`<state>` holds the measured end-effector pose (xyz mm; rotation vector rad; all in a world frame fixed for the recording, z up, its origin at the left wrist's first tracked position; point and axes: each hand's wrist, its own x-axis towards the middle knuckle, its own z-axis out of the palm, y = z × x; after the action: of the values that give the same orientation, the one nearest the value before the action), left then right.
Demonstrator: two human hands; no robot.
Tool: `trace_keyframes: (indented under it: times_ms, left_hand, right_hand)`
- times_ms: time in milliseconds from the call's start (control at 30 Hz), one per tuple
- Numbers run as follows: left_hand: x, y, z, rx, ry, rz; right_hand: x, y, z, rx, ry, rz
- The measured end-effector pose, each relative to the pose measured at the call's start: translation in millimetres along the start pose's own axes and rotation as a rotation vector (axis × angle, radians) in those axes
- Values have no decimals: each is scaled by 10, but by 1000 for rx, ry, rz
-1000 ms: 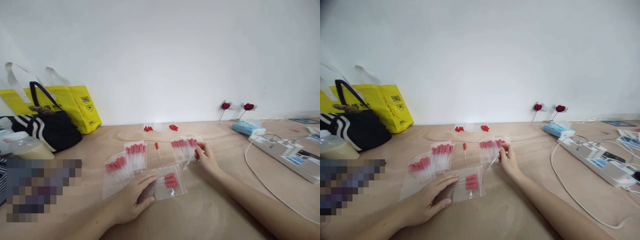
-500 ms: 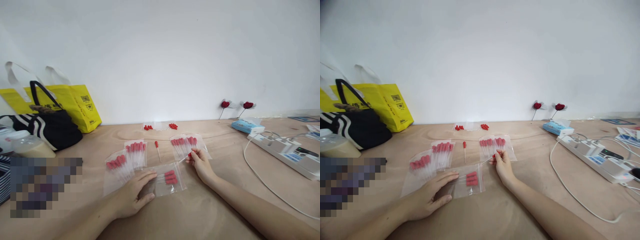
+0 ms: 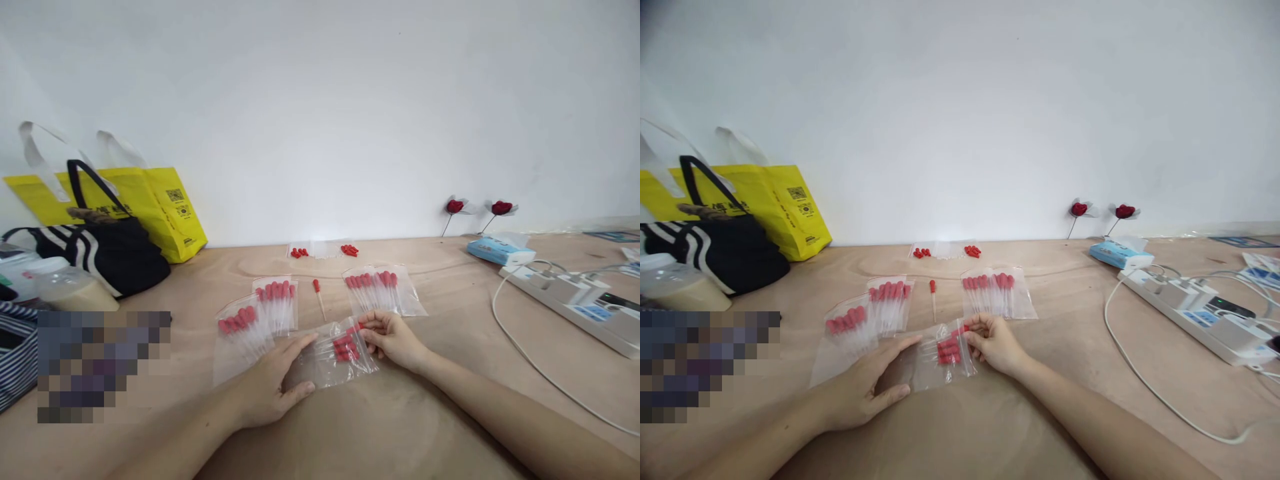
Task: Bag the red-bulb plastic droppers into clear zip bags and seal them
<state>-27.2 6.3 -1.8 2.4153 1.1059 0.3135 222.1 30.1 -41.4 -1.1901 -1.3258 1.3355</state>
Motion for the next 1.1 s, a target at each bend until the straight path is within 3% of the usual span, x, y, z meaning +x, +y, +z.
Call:
trace_keyframes:
  times_ms: [267,500,700,833,967,1100]
  left_hand:
    - [-19,-44,27,-2,4,12]
    - [-1,-43,25,24,-1,12]
    - [1,-86,69,23,21,31]
    - [-9,-75,62,19,14,28]
    - [-13,-73,52,16,3,22]
    - [-14,-92,58,23,-7,22]
  right_hand:
    - [133,-55,5,-98,-70,52]
    - [230,47,25,-234,65,-41]
    - [181,109,-19,-514,-61,-242]
    - [243,-18,-158,-480,-218,-166]
    - [523,-251,-185,-678,-7,-97]
    - [912,-368,127,-771,73,-107]
